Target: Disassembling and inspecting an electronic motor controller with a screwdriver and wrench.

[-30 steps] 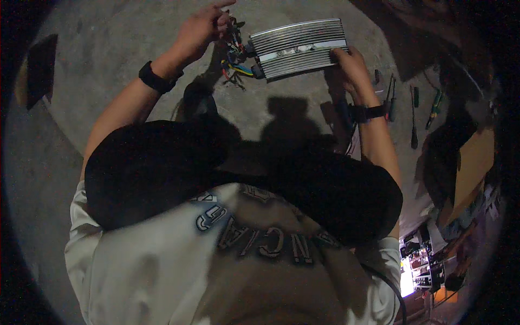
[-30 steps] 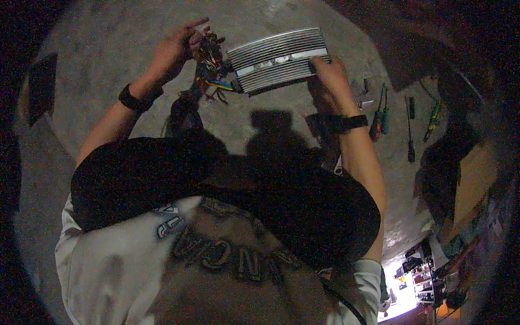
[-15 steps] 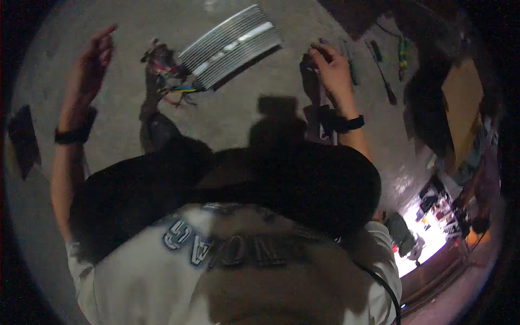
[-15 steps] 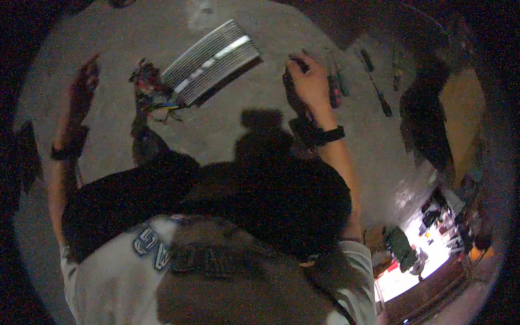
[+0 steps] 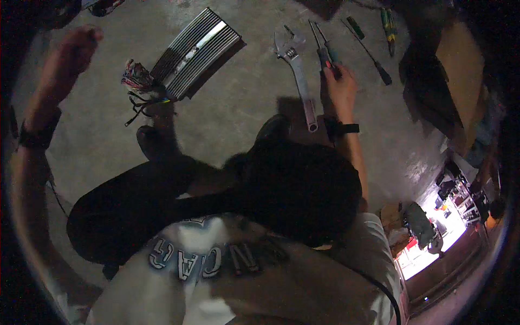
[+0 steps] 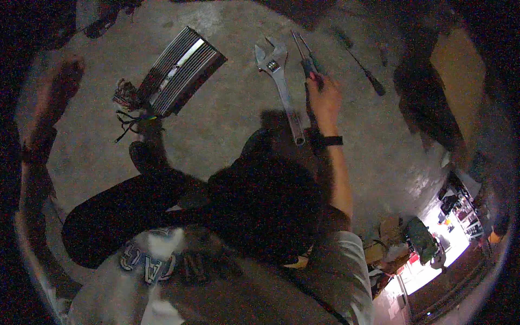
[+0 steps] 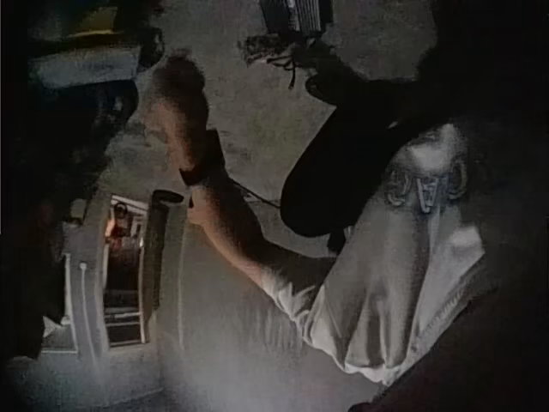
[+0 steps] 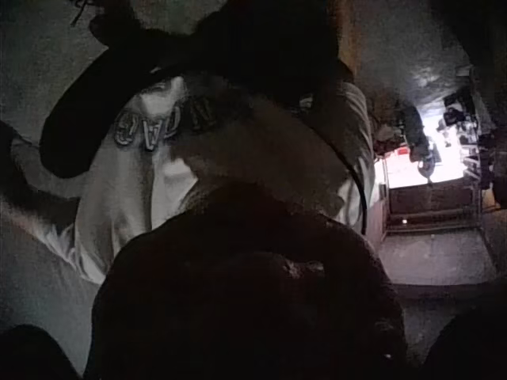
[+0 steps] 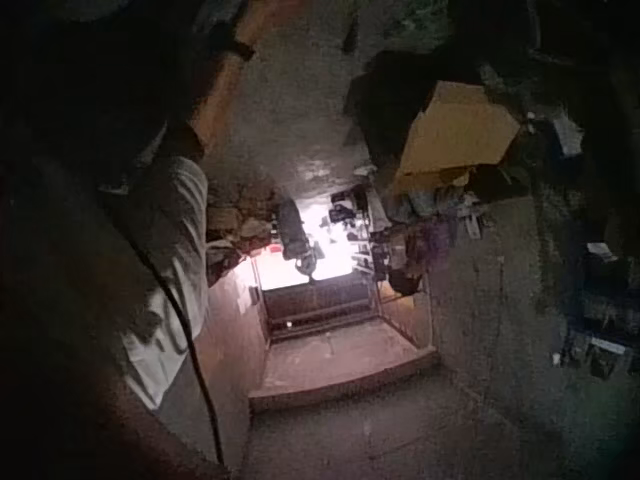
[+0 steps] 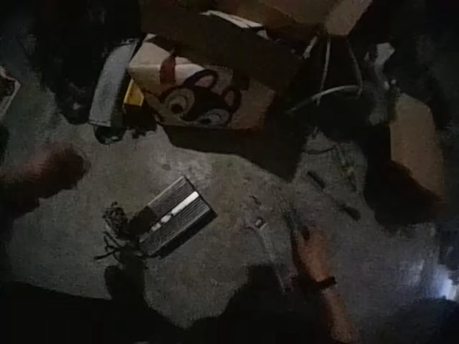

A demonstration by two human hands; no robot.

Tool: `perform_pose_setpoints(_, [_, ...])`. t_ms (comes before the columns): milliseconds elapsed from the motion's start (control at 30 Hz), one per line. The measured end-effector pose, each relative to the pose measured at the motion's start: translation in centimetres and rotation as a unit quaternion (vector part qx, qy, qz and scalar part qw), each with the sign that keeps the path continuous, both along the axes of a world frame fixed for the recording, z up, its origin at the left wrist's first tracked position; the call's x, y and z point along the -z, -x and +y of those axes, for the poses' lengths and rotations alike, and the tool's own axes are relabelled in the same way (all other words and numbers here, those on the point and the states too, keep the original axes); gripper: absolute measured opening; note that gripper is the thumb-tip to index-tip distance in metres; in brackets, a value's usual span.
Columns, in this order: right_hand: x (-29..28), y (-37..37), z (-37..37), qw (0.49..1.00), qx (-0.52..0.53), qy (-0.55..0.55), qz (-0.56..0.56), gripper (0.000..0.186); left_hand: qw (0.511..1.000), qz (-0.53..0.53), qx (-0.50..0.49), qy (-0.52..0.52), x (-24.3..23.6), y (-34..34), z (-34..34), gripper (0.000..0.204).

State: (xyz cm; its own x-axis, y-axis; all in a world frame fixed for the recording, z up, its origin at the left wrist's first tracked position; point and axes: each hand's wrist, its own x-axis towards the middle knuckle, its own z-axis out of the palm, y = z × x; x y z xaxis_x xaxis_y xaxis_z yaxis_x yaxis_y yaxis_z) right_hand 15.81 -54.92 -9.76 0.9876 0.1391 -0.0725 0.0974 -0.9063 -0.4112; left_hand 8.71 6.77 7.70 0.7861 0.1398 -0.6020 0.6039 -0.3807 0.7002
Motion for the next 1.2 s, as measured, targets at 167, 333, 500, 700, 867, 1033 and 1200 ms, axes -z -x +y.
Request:
perform_pose_setpoints(167, [0.8, -0.5, 0.1, 0.997, 0.018, 0.064, 0.044, 0.039, 0.992, -0.081, 0.092, -0.034, 9.3, 0.2, -9.3, 0.022])
perform_pose_setpoints(333, [3.3, -0.1, -0.6, 0.996, -0.034, 0.064, 0.053, 0.041, 0.992, 0.049, 0.060, -0.097, 10.1, 3.0, -14.3, 0.027])
perform_pose_setpoints(500, [3.6, 0.3, -1.3, 0.985, 0.053, -0.097, 0.133, 0.048, 0.978, -0.016, 0.152, -0.141, 11.7, 1.8, -11.3, 0.031])
perform_pose_setpoints(700, [-3.4, 0.0, 3.8, 0.975, 0.102, -0.122, 0.157, 0.041, 0.981, -0.028, 0.129, -0.139, 9.9, 4.3, -12.5, 0.030])
perform_pose_setpoints(867, [-12.0, -3.9, 5.2, 0.990, -0.040, -0.113, 0.073, 0.039, 0.911, -0.115, 0.341, -0.200, 6.7, 3.7, -9.2, 0.030])
perform_pose_setpoints(1033, [-25.0, -8.4, 13.3, 0.953, -0.290, -0.054, 0.068, 0.037, 0.911, -0.005, 0.358, -0.203, -2.4, 2.8, 3.7, 0.027])
perform_pose_setpoints(1200, [-30.4, -7.8, 20.5, 0.896, -0.436, 0.020, 0.078, 0.031, 0.919, 0.002, 0.314, -0.237, -8.9, 1.8, 10.0, 0.030])
